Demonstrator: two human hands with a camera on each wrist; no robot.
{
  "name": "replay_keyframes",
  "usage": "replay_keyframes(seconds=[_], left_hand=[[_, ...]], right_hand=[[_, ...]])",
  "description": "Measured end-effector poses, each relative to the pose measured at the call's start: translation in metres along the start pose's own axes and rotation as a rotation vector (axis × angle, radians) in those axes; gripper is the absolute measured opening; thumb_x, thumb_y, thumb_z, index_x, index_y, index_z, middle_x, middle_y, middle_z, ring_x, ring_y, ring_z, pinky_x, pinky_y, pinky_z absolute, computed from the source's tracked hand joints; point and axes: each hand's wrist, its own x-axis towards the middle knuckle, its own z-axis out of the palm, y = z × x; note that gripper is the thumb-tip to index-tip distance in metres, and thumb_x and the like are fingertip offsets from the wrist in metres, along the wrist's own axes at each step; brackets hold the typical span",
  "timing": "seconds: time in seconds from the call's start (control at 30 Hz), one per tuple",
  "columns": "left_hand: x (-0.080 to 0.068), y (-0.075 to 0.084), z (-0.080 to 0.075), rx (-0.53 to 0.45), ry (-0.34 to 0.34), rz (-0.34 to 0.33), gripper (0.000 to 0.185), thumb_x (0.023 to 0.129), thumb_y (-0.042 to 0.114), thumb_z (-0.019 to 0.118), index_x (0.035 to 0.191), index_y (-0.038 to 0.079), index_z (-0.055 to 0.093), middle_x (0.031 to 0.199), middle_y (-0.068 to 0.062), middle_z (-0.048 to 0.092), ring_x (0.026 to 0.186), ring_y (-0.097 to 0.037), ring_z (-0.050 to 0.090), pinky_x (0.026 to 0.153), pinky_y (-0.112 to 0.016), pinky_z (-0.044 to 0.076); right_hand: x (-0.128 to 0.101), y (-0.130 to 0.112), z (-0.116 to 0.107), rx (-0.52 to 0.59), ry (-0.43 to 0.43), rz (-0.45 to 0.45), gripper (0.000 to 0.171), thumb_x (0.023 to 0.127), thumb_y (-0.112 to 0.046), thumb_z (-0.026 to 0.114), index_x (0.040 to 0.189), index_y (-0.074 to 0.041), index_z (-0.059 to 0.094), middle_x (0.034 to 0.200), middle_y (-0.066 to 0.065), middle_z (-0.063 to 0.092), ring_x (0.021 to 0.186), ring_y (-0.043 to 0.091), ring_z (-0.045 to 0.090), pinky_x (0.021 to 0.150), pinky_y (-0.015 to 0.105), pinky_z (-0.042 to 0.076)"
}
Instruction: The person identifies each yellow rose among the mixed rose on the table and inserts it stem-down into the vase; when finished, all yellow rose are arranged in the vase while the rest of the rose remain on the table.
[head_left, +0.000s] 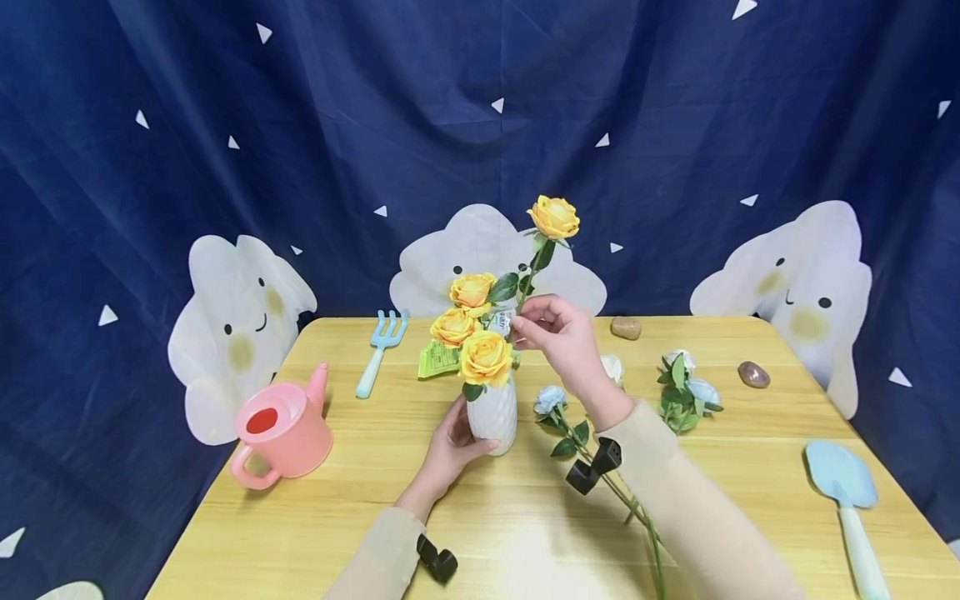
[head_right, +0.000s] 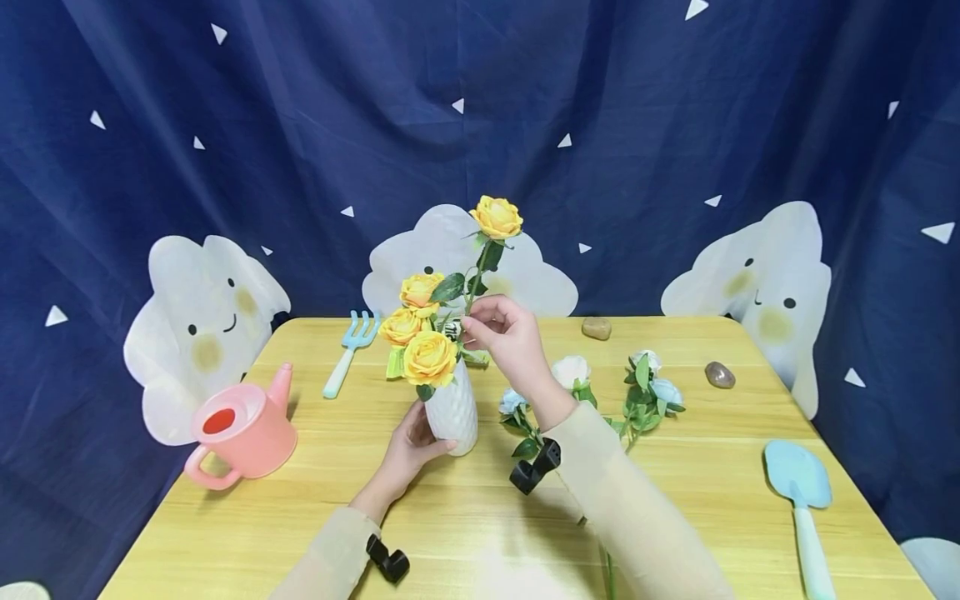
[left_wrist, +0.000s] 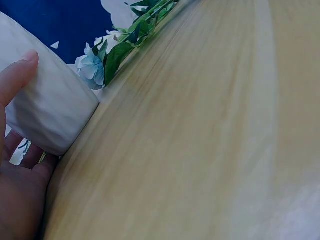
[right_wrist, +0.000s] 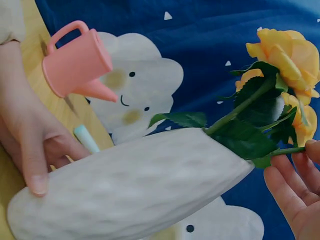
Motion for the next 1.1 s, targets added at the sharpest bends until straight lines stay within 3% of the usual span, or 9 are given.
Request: replay_keyframes(seconds=[0.33, 0.47, 0.6, 0.8, 1.1], left_hand=[[0.001, 0.000, 0.001, 0.003, -0.006, -0.004, 0.086, 0.077, 0.006, 0.076, 0.147, 0.017, 0.026, 0.138, -0.013, 0.044, 0.126, -0.026, 0.040, 0.105, -0.042, 0.031], [0.001, -0.001, 0.001, 0.003, -0.008, 0.001, 0.087, 0.077, 0.007, 0.076, 0.147, 0.017, 0.026, 0.138, -0.013, 0.044, 0.126, -0.027, 0.040, 0.105, -0.042, 0.032], [0.001, -0.002, 0.000, -0.007, -0.010, 0.007, 0.087, 0.077, 0.007, 0.076, 0.147, 0.017, 0.025, 0.138, -0.013, 0.043, 0.126, -0.028, 0.040, 0.105, -0.043, 0.031], [0.001, -0.002, 0.000, -0.005, -0.008, 0.001, 0.088, 0.077, 0.008, 0.076, 0.148, 0.015, 0.025, 0.139, -0.013, 0.042, 0.127, -0.028, 0.040, 0.105, -0.043, 0.031], [0.001, -0.002, 0.000, -0.003, 0.012, -0.010, 0.088, 0.075, 0.009, 0.078, 0.147, 0.016, 0.027, 0.136, -0.013, 0.045, 0.124, -0.028, 0.042, 0.103, -0.043, 0.034]], right_hand=[[-0.013, 0.017, 0.000, -0.068, 0.029, 0.026, 0.019, 0.085, 0.003, 0.064, 0.098, 0.013, 0.056, 0.078, 0.005, 0.062, 0.069, 0.023, 0.064, 0.071, 0.051, 0.053], [-0.017, 0.023, 0.003, -0.081, 0.076, 0.015, 0.015, 0.084, 0.004, 0.064, 0.095, 0.012, 0.058, 0.078, 0.008, 0.061, 0.069, 0.026, 0.063, 0.067, 0.044, 0.055], [-0.021, 0.028, 0.007, -0.129, 0.094, 0.011, 0.013, 0.083, 0.005, 0.063, 0.094, 0.011, 0.059, 0.082, 0.012, 0.060, 0.071, 0.020, 0.061, 0.065, 0.035, 0.056], [-0.032, 0.032, 0.007, -0.192, 0.109, 0.042, 0.010, 0.083, 0.002, 0.066, 0.091, 0.007, 0.063, 0.085, 0.015, 0.062, 0.073, 0.018, 0.060, 0.065, 0.033, 0.056], [-0.051, 0.039, -0.009, -0.172, 0.125, 0.133, 0.017, 0.084, -0.005, 0.069, 0.095, 0.007, 0.062, 0.085, 0.015, 0.062, 0.072, 0.021, 0.061, 0.065, 0.041, 0.055]])
